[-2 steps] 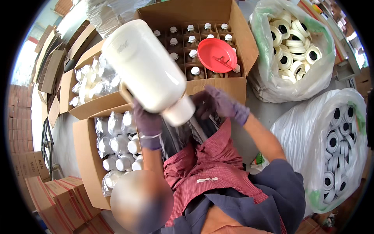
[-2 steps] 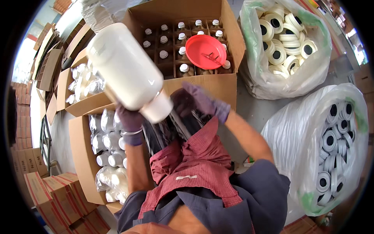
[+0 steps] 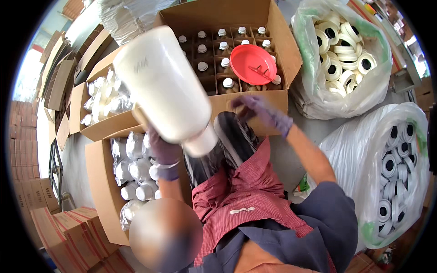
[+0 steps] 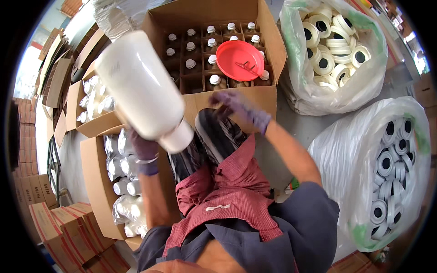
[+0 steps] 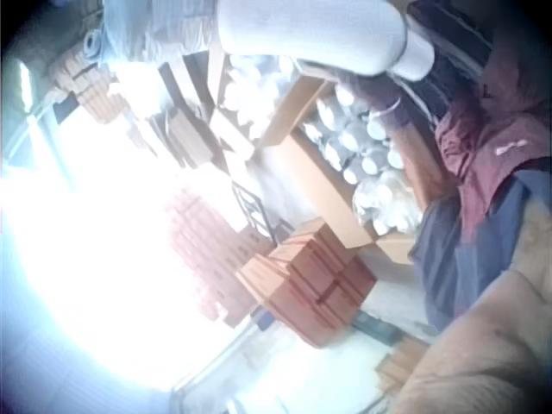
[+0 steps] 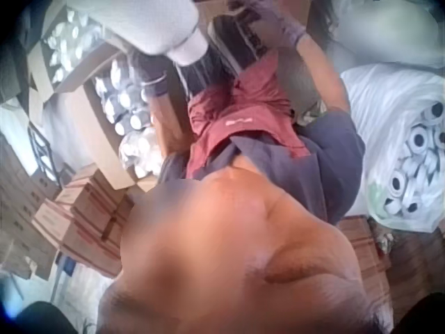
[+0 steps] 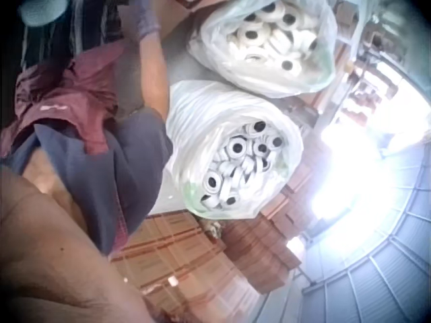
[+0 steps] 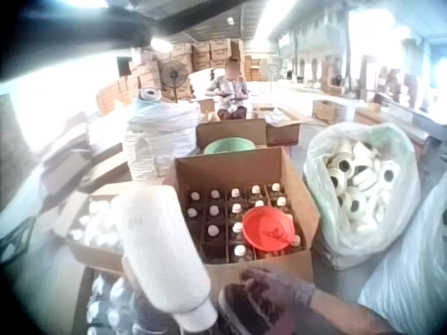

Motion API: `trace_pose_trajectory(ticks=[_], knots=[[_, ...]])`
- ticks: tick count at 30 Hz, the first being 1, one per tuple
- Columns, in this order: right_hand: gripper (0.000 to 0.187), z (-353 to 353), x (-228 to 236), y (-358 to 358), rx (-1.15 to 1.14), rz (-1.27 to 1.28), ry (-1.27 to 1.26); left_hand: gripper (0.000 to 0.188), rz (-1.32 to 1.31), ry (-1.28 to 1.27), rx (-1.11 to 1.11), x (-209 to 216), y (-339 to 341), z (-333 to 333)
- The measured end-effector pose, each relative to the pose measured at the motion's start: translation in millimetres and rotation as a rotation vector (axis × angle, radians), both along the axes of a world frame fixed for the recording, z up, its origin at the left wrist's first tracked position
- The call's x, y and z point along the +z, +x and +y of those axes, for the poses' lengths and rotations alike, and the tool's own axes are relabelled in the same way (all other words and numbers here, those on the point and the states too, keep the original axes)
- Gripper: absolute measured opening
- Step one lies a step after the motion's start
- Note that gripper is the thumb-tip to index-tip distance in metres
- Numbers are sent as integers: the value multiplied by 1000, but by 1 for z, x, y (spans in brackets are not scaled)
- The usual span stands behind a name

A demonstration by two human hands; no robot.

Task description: The person, while sitting on the floor, places caps on glass jars in a cardboard box, then takes a white plastic jug and secures a cap onto it before placing it into another box.

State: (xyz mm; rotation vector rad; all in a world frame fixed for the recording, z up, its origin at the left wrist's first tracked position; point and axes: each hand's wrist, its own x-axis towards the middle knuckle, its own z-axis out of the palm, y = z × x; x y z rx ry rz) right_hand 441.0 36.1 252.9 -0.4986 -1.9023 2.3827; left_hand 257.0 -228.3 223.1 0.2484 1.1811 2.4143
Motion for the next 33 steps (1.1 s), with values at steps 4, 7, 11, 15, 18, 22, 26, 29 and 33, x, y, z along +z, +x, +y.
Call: trace_pose_trajectory(ticks=[4, 7, 11, 15, 18, 22, 26, 29, 33], knots=[[41, 162, -109, -42, -235, -389, 1175, 38, 152, -556, -2, 43, -14, -54], [37, 192, -152, -78, -138, -709, 1360, 34, 365, -832, -70, 22, 3, -97], [31, 207, -208, -100, 151, -724, 1717, 36, 46, -785, 37, -26, 27, -137], [33, 184, -158, -103, -312, -451, 990, 39, 456, -934, -139, -22, 15, -124], [21, 93, -35, -81, -133, 95, 306, 42, 895, -1093, -281, -14, -2, -106], [27, 12, 54, -77, 393, 1006, 1251, 42, 949, -1104, -439, 13, -10, -79], [28, -17, 83, -72, 528, 1244, 1509, 38, 784, -967, -626, 0, -26, -64], [27, -27, 99, -71, 597, 1347, 1574, 35, 546, -851, -769, -18, -37, -63], [30, -31, 113, -63, 651, 1370, 1653, 32, 234, -721, -879, -43, -45, -64]])
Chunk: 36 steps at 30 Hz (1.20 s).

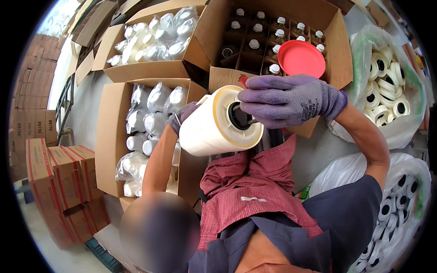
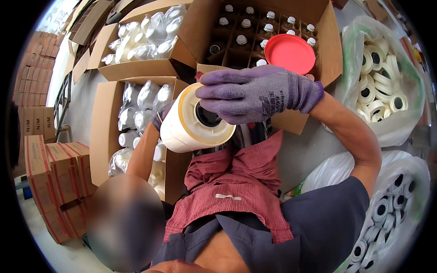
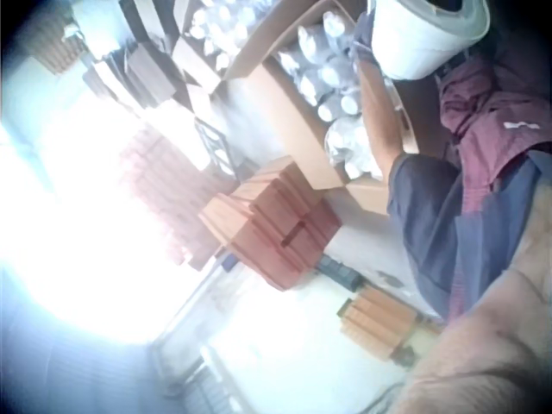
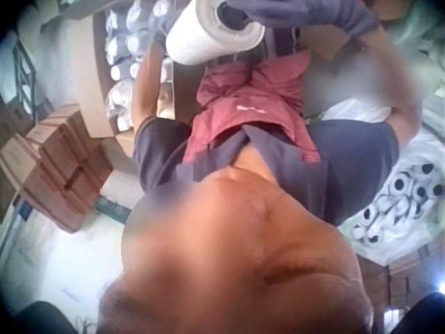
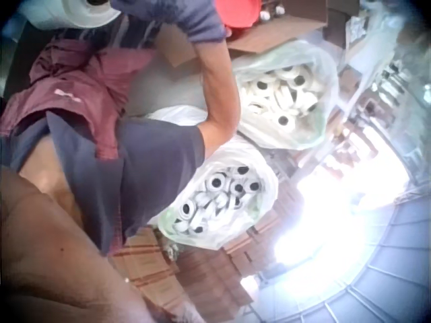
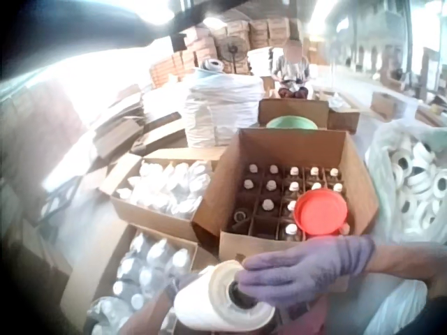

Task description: The person, while sitting on the floor, places caps on glass jars in a cardboard box, then takes a white plastic jug and secures a cap onto it before placing it into another box.

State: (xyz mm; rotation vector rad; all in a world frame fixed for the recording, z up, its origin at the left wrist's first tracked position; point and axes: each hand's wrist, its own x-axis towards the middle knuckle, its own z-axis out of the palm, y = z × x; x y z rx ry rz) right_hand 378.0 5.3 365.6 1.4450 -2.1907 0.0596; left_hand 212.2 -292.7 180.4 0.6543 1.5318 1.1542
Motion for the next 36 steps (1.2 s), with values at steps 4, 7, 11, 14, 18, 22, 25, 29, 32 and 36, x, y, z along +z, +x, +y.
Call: trace_pose_trajectory(ticks=[4, 7, 11, 14, 18, 22, 25, 29, 32, 36], knots=[[32, -6, 6, 4, 43, 23, 117, 27, -70, 79, -2, -11, 3, 7], [46, -8, 1, 4, 131, 100, 252, 29, -239, -33, 14, -9, 6, 1], [44, -9, 1, 7, 169, 86, 237, 32, -272, 21, -52, -10, 4, -3], [36, -17, -5, 5, 188, 36, 257, 34, -296, 43, -85, -10, 4, -4], [20, -17, -14, 15, 161, -28, 181, 29, 417, 38, -309, 43, 21, 9], [17, -14, -46, 28, -118, -462, -98, 18, 501, 56, -70, 49, 50, -11], [25, -30, -76, 40, -305, -727, -579, 13, -178, -94, 521, 47, 63, -27], [29, -31, -111, 51, -833, -1187, -1128, 18, 498, 185, 910, 45, 67, -33], [26, -26, -88, 58, -624, -1924, -1824, 15, 994, 248, 804, 92, 74, -17], [31, -20, -88, 60, -579, -1861, -1854, 15, 1209, 352, 829, 95, 65, 1]])
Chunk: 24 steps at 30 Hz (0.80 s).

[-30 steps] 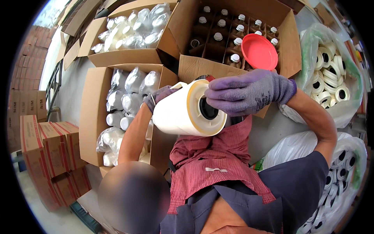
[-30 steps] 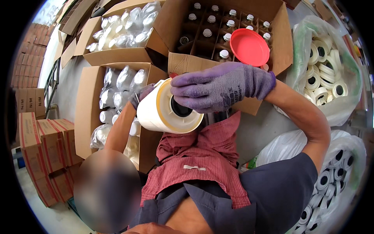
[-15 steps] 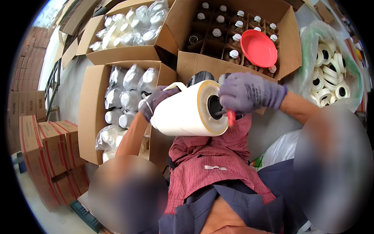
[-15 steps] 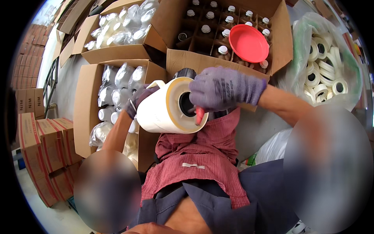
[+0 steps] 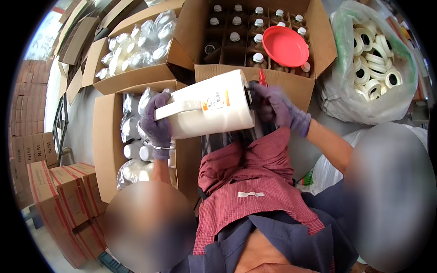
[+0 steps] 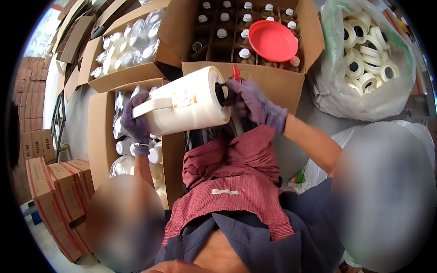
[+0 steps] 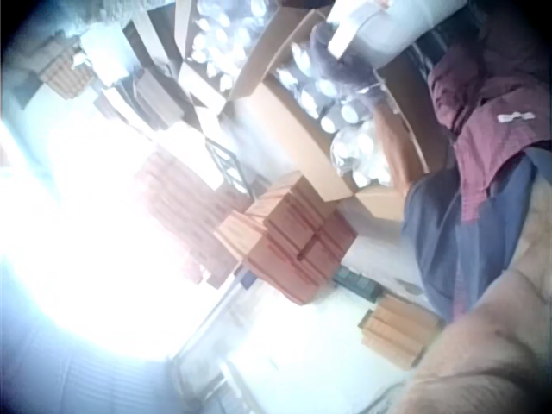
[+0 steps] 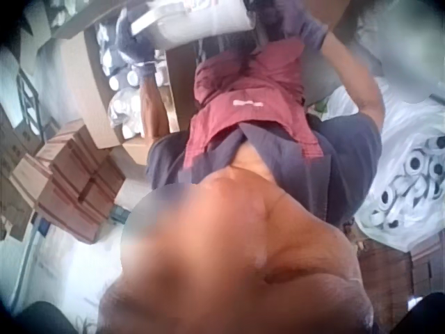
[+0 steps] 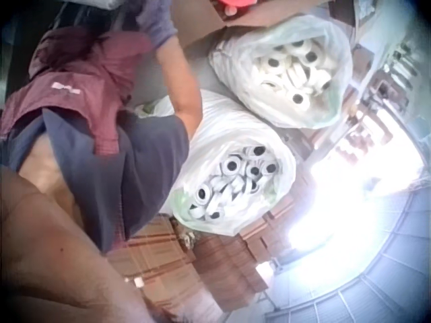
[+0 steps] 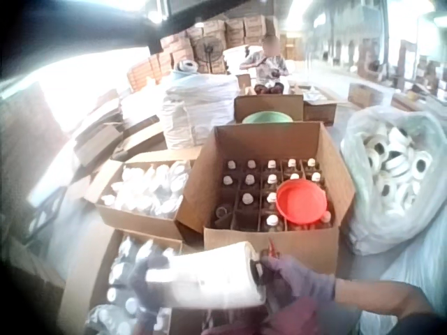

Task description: The person, while sitting on the floor, places caps on glass jars in a cardboard box, then takes a white plastic jug and secures a cap onto it before placing it into another box.

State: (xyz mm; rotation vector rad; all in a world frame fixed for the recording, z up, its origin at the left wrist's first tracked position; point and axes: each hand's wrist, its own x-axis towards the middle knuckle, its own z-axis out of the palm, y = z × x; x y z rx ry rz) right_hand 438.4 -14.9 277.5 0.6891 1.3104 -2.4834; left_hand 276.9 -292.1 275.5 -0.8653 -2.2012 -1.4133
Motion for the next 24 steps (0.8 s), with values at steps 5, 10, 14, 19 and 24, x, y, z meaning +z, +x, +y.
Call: trace_pose_trajectory(ticks=[5, 10, 14, 19, 24], knots=[[26, 35, 12, -2, -125, 98, 469, 18, -67, -91, -263, 3, -48, -19], [21, 222, -116, -38, -140, -17, 1192, 19, 602, -104, -899, 32, -8, 70], [27, 308, -192, -66, -15, -194, 1440, 37, 490, -216, -854, -1, 60, 61], [39, 318, -202, -74, -124, -45, 1620, 37, 105, -237, -232, -56, 11, -38], [33, 176, -127, -109, 132, 269, 1594, 55, -370, -901, 1037, -201, -72, -195]])
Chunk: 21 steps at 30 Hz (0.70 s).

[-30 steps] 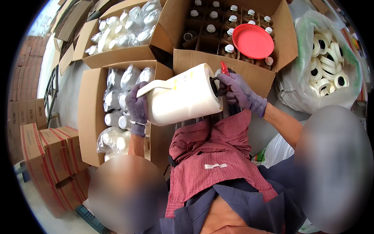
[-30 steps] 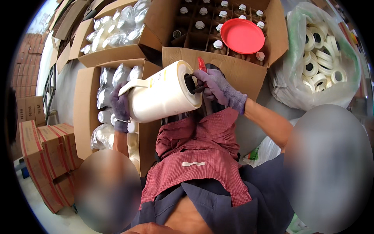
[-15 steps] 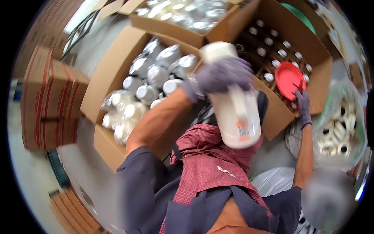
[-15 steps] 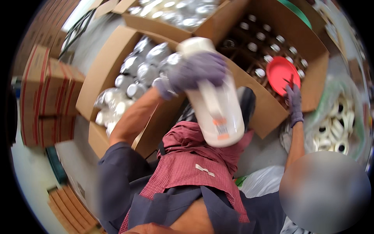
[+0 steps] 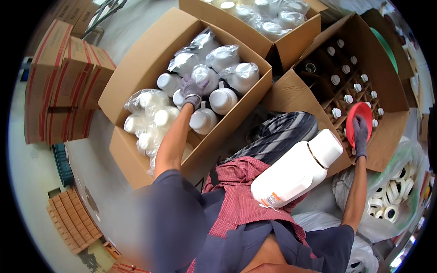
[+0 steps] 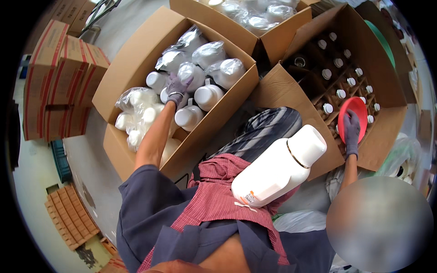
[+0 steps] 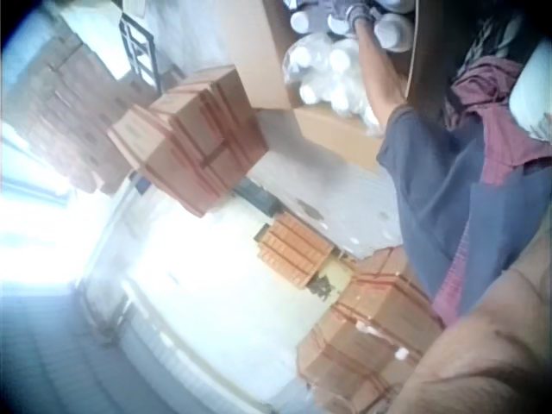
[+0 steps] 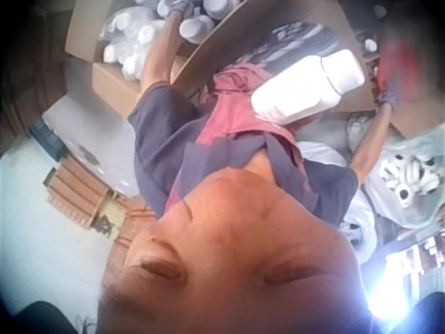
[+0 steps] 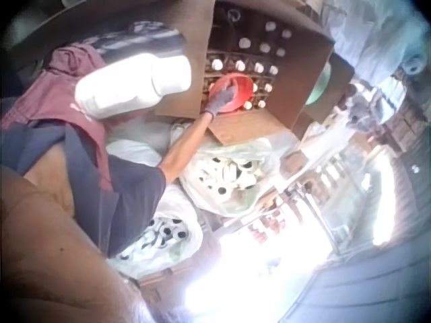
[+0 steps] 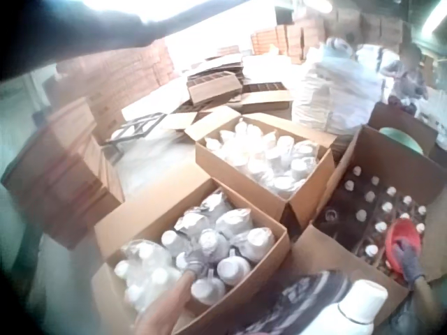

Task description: The person, while sitting on the floor, places caps on glass jars in a cardboard box, then takes a white plastic jug and secures a cap onto it before placing it into another box.

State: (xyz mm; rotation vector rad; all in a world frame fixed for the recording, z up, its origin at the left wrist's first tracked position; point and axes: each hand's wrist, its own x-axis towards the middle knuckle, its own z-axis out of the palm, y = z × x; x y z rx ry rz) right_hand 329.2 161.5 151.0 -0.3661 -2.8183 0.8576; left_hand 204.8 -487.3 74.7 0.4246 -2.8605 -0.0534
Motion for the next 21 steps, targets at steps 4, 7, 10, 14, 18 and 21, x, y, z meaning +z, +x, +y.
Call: trace_pose_trajectory(ticks=[4, 7, 10, 14, 18, 21], knots=[[32, -78, 40, -22, 176, -81, -86, 42, -480, 112, -139, 7, -43, -21], [35, -135, 91, -41, 323, -255, -286, 34, -587, 696, -413, 98, -57, 30], [38, -212, 126, -70, 553, -245, -520, 32, -581, 1455, -807, 178, -44, 97], [35, -254, 129, -99, 548, -381, -801, 36, -569, 2363, -1148, 204, -34, 187], [25, -183, 121, -93, 266, -160, -1430, 66, -596, 1946, -1250, 200, -60, 212], [19, -114, 109, -86, 77, -106, -1888, 67, -527, 1738, -1689, 191, -47, 209]])
